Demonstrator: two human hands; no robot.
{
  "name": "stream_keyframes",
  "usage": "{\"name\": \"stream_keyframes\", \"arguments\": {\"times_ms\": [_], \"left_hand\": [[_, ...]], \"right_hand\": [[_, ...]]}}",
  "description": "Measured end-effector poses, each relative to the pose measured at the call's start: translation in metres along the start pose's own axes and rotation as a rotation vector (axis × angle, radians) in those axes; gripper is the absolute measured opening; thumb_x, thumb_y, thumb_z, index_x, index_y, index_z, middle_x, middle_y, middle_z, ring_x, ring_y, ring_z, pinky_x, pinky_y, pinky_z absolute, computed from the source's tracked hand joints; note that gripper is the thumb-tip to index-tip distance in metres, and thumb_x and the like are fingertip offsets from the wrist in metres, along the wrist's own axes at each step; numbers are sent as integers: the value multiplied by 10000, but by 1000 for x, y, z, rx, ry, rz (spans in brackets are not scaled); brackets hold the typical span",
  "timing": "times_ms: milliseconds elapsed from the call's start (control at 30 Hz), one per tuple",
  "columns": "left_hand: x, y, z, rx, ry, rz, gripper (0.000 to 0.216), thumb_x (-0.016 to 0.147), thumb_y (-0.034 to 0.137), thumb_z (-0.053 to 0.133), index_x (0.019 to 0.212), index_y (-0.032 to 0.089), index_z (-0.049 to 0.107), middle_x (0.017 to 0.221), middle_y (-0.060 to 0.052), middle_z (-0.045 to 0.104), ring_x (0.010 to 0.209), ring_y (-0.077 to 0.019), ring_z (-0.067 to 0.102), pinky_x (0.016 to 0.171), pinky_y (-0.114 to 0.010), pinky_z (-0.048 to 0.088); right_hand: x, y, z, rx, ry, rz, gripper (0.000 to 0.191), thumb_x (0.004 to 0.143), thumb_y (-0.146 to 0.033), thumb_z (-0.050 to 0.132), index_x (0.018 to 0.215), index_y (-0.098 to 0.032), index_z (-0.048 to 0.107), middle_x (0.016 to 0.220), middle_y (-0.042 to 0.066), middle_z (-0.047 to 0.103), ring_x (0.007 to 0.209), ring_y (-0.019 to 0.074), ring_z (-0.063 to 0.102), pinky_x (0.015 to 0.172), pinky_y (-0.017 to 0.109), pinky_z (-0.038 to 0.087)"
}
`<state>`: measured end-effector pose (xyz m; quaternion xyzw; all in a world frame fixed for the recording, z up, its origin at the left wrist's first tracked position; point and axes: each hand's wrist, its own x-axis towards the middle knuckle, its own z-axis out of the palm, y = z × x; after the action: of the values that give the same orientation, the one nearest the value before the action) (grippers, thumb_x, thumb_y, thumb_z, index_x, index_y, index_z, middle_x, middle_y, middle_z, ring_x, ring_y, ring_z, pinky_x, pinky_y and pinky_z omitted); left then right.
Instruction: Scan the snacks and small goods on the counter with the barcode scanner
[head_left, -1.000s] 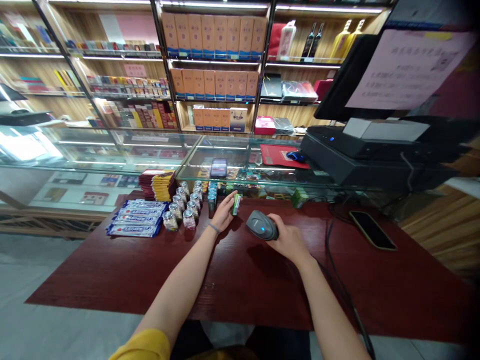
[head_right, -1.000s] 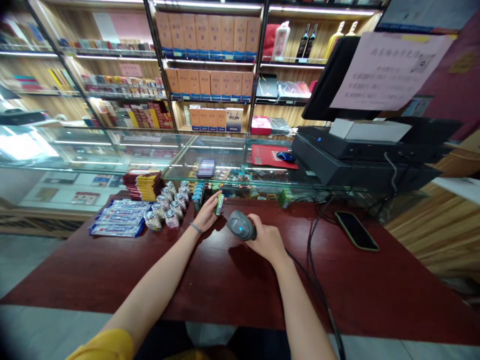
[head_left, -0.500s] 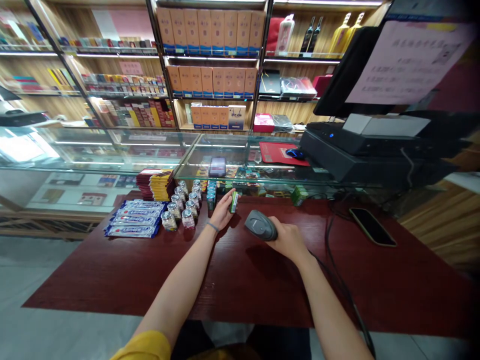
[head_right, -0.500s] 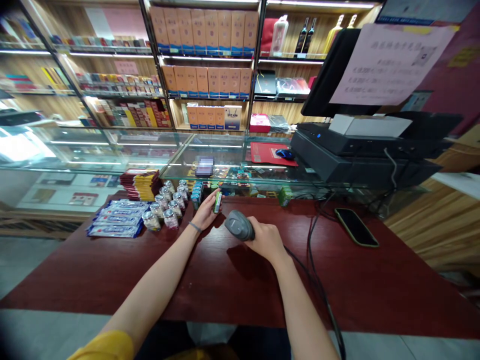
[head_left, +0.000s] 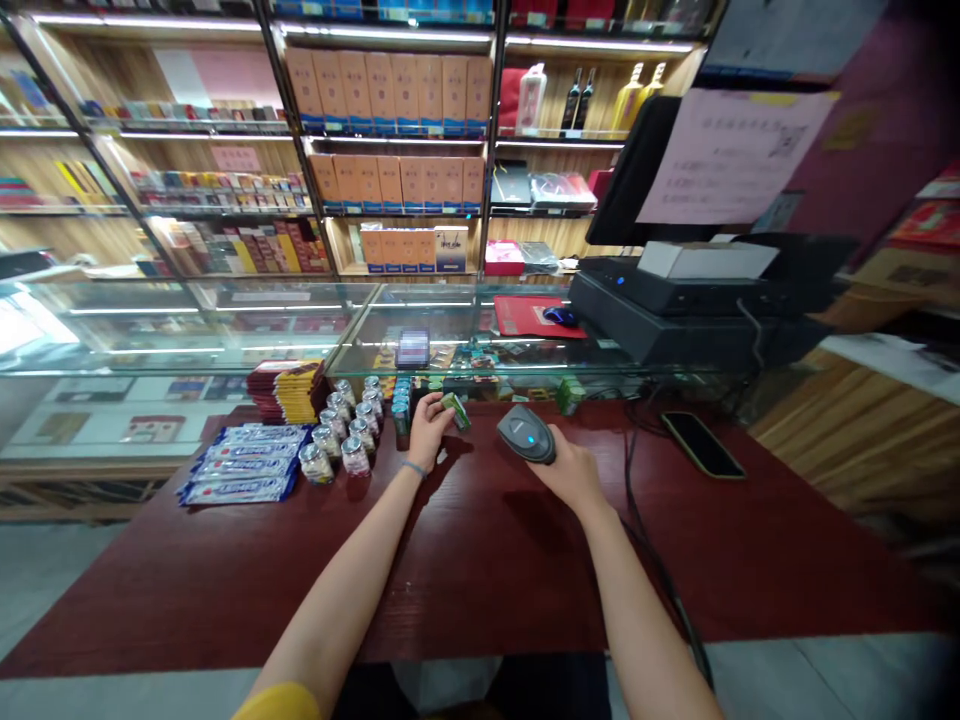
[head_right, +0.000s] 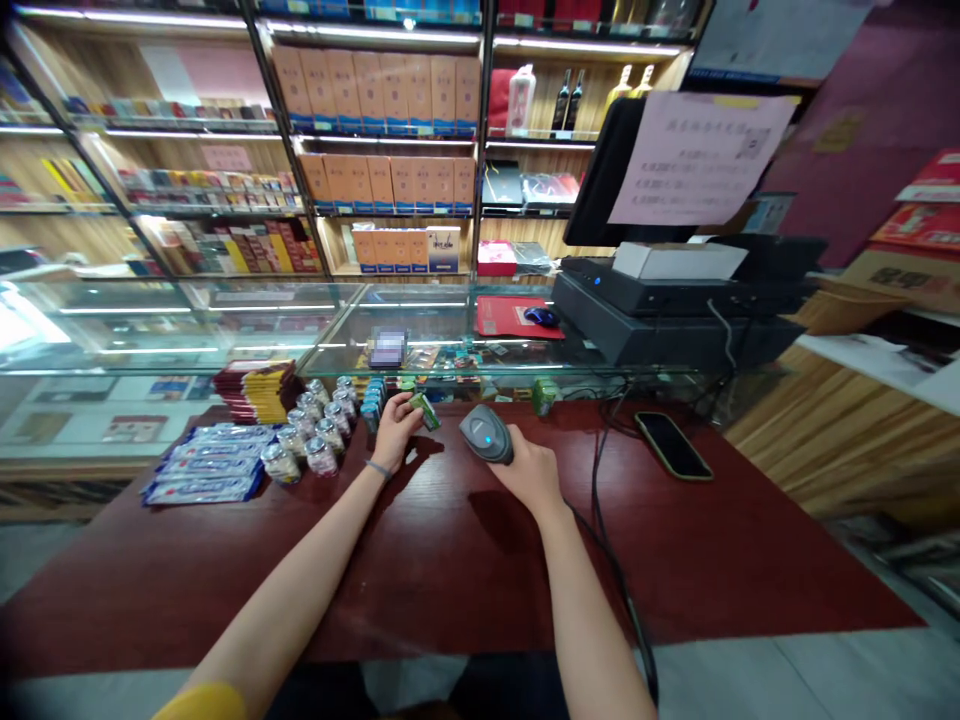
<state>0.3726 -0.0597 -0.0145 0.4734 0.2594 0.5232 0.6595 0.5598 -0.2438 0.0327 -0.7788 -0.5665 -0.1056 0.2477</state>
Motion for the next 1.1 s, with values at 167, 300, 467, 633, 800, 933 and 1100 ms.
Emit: {"name": "stream_keyframes", "arguments": {"times_ms": [167,300,467,633,800,933,1100], "left_hand": [[0,-7,24,100,-11,44,496,703,326,789,1114,177,556,1069,-85,664,983,-190,655,891,-356,521],[1,-14,50,132,-62,45,397,711,321,777,1021,171,580,1052,-86,682,1007,-202,655,929,-370,508],[3,-23,93,132,-131,77,379,719,307,765,1027,186,581,999,-50,675,943,-179,650,887,-332,498],[3,-46,140,143,-200,95,321,736,288,741,1007,190,599,927,-27,647,881,-158,627,859,-307,480],[3,-75,179,161,-232,81,303,720,215,739,987,183,598,913,-39,644,875,-167,628,855,-322,486],[4,-92,199,239,-229,92,255,716,172,735,943,179,621,917,-46,646,884,-178,625,870,-337,488],[8,-109,211,302,-190,103,238,708,172,749,925,190,655,894,-40,648,868,-185,614,893,-356,479]], "right_hand": [[4,18,-9,-14,67,131,324,779,-448,624,1018,-230,600,740,42,741,706,264,710,577,276,363],[5,33,-20,-34,137,238,323,783,-429,614,1025,-214,608,738,57,732,690,262,697,580,282,363],[4,53,-31,-51,203,370,372,776,-448,626,1064,-213,610,737,66,726,640,253,673,560,286,361],[2,72,-38,-46,270,502,444,781,-469,584,1128,-193,615,741,91,716,643,277,660,569,313,395],[0,86,-39,-22,271,565,494,795,-491,563,1173,-175,605,804,120,724,705,295,676,612,334,434],[-1,94,-38,-6,278,607,511,801,-498,559,1186,-163,596,835,138,726,746,307,682,629,340,445],[0,101,-38,33,358,641,500,805,-501,542,1165,-160,606,797,135,722,717,295,676,608,324,437]]}}
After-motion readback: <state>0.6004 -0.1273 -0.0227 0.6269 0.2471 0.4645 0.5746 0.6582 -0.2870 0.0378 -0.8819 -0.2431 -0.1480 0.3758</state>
